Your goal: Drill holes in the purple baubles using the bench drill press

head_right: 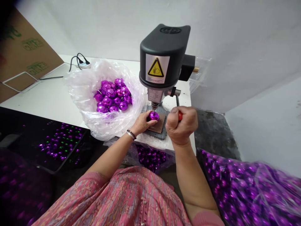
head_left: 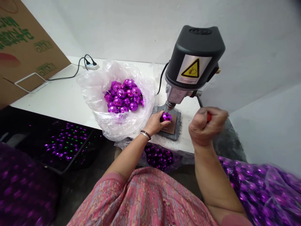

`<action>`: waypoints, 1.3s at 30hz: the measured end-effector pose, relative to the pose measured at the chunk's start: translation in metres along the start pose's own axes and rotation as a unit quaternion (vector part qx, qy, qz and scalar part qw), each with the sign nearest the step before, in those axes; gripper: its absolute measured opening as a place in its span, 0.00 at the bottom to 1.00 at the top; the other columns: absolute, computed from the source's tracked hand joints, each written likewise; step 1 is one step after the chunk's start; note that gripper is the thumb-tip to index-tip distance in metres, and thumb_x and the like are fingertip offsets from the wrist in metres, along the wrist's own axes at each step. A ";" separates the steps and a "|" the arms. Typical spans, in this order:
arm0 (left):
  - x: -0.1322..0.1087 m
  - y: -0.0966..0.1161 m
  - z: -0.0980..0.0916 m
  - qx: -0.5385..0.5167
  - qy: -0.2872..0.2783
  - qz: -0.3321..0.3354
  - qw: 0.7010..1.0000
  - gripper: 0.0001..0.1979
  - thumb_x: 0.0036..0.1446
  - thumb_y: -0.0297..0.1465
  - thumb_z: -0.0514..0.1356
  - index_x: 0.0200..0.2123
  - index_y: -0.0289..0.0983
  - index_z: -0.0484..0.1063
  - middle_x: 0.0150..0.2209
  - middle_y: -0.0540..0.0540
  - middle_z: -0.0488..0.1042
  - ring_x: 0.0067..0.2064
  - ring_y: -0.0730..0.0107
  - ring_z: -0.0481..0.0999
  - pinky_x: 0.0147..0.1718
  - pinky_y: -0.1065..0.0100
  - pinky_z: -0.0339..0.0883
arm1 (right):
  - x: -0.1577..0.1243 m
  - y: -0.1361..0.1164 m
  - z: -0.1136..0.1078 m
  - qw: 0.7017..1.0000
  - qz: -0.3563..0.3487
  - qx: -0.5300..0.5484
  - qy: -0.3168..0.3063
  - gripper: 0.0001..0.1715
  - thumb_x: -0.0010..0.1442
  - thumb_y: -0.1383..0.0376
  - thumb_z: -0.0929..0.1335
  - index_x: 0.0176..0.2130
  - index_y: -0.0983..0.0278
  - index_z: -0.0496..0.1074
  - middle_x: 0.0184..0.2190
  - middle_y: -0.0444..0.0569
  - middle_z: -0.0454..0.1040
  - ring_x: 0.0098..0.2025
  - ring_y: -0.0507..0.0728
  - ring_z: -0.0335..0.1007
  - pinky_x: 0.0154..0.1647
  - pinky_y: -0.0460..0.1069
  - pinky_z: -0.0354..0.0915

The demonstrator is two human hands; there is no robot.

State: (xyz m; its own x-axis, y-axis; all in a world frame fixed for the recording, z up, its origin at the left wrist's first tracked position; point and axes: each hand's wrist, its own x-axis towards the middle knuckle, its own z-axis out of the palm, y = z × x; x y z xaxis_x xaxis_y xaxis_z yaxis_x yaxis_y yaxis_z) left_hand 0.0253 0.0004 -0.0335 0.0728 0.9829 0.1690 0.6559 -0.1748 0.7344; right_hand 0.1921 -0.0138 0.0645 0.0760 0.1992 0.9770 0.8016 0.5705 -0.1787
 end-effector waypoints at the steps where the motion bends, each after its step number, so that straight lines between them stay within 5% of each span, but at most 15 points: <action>1: 0.000 0.001 0.000 -0.007 -0.004 -0.007 1.000 0.27 0.54 0.37 0.67 0.56 0.36 0.70 0.49 0.39 0.78 0.49 0.54 0.76 0.51 0.56 0.68 | 0.010 0.000 0.001 1.000 0.014 -0.002 -0.001 0.06 0.63 0.65 0.61 0.33 0.63 0.64 0.24 0.43 0.63 0.26 0.49 0.59 0.29 0.46 0.56; 6: -0.019 0.006 -0.010 -0.077 -0.030 0.002 0.997 0.27 0.49 0.28 0.66 0.54 0.35 0.70 0.47 0.41 0.78 0.48 0.57 0.77 0.51 0.57 0.70 | 0.059 0.001 0.004 0.993 0.106 0.017 -0.051 0.15 0.62 0.60 0.62 0.28 0.66 0.64 0.22 0.42 0.62 0.24 0.45 0.56 0.28 0.44 0.53; 10: -0.048 0.001 -0.035 -0.093 -0.094 0.079 0.988 0.33 0.43 0.27 0.68 0.56 0.36 0.69 0.57 0.38 0.73 0.57 0.55 0.73 0.58 0.56 0.67 | 0.065 0.001 0.003 0.987 0.136 0.022 -0.080 0.16 0.62 0.59 0.63 0.29 0.69 0.66 0.23 0.42 0.63 0.27 0.44 0.56 0.31 0.43 0.54; 12: -0.052 -0.003 -0.056 -0.112 -0.095 0.079 0.986 0.31 0.49 0.31 0.66 0.58 0.37 0.68 0.58 0.38 0.72 0.55 0.58 0.75 0.56 0.58 0.69 | 0.062 0.001 0.003 0.987 0.138 0.016 -0.080 0.15 0.62 0.59 0.63 0.30 0.69 0.67 0.25 0.43 0.64 0.28 0.44 0.56 0.31 0.43 0.55; 15: -0.035 -0.012 -0.091 -0.051 0.021 -0.011 0.998 0.21 0.61 0.31 0.56 0.58 0.37 0.69 0.52 0.40 0.77 0.45 0.66 0.79 0.48 0.61 0.73 | 0.059 0.001 0.002 0.987 0.138 0.014 -0.075 0.15 0.62 0.60 0.63 0.30 0.69 0.66 0.25 0.43 0.64 0.27 0.44 0.56 0.31 0.43 0.55; 18: -0.003 -0.025 -0.119 0.151 0.121 -0.144 0.971 0.19 0.60 0.27 0.55 0.54 0.34 0.72 0.53 0.35 0.76 0.51 0.57 0.77 0.53 0.58 0.69 | 0.059 0.000 0.001 0.986 0.142 0.023 -0.085 0.14 0.62 0.60 0.64 0.31 0.69 0.65 0.26 0.43 0.64 0.28 0.44 0.57 0.31 0.43 0.56; 22: 0.025 -0.042 -0.122 0.292 0.022 -0.262 0.920 0.20 0.58 0.34 0.60 0.52 0.32 0.72 0.52 0.29 0.75 0.54 0.45 0.76 0.50 0.55 0.69 | 0.059 -0.002 -0.001 0.983 0.145 0.036 -0.103 0.14 0.62 0.60 0.64 0.31 0.68 0.65 0.25 0.42 0.62 0.28 0.44 0.57 0.32 0.43 0.56; 26: 0.026 -0.050 -0.108 0.295 -0.006 -0.242 0.924 0.26 0.57 0.35 0.60 0.58 0.33 0.66 0.53 0.28 0.75 0.53 0.43 0.76 0.50 0.52 0.68 | 0.058 -0.003 -0.003 0.983 0.150 0.045 -0.101 0.14 0.62 0.60 0.64 0.32 0.68 0.66 0.24 0.41 0.61 0.27 0.43 0.55 0.31 0.44 0.56; 28: 0.019 -0.047 -0.108 0.214 0.020 -0.207 0.954 0.29 0.53 0.33 0.62 0.58 0.33 0.65 0.52 0.31 0.75 0.53 0.47 0.76 0.52 0.53 0.67 | 0.058 -0.003 -0.003 0.983 0.147 0.047 -0.101 0.13 0.62 0.60 0.63 0.32 0.68 0.65 0.24 0.41 0.61 0.26 0.43 0.54 0.31 0.43 0.56; 31: 0.001 -0.033 -0.114 -0.092 0.071 -0.146 0.982 0.29 0.52 0.35 0.61 0.58 0.37 0.62 0.51 0.38 0.75 0.48 0.58 0.78 0.47 0.59 0.71 | 0.059 -0.002 -0.002 0.983 0.138 0.049 -0.108 0.12 0.62 0.61 0.63 0.31 0.68 0.64 0.25 0.41 0.62 0.27 0.44 0.54 0.32 0.44 0.56; 35: -0.028 -0.003 -0.108 -0.481 -0.015 -0.098 0.871 0.29 0.49 0.39 0.62 0.55 0.46 0.58 0.44 0.46 0.76 0.35 0.69 0.78 0.30 0.69 0.68 | 0.068 -0.001 0.000 0.980 0.153 0.045 -0.115 0.12 0.63 0.62 0.63 0.30 0.67 0.62 0.25 0.40 0.61 0.28 0.43 0.53 0.34 0.44 0.55; 39: -0.038 0.013 -0.078 -0.585 -0.095 -0.131 0.795 0.28 0.46 0.40 0.66 0.51 0.43 0.64 0.39 0.46 0.75 0.32 0.71 0.75 0.24 0.73 0.60 | 0.087 -0.002 0.004 0.967 0.200 0.063 -0.147 0.14 0.62 0.66 0.64 0.27 0.66 0.56 0.23 0.38 0.57 0.27 0.42 0.48 0.34 0.44 0.51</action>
State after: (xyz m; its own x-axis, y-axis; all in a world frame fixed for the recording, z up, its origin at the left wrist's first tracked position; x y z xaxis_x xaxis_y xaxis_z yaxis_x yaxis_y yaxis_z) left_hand -0.0279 -0.0441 0.0211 0.2338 0.9659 -0.1109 -0.4721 0.2125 0.8555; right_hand 0.1950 0.0059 0.1497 0.1779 0.6311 0.7551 0.6625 0.4905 -0.5661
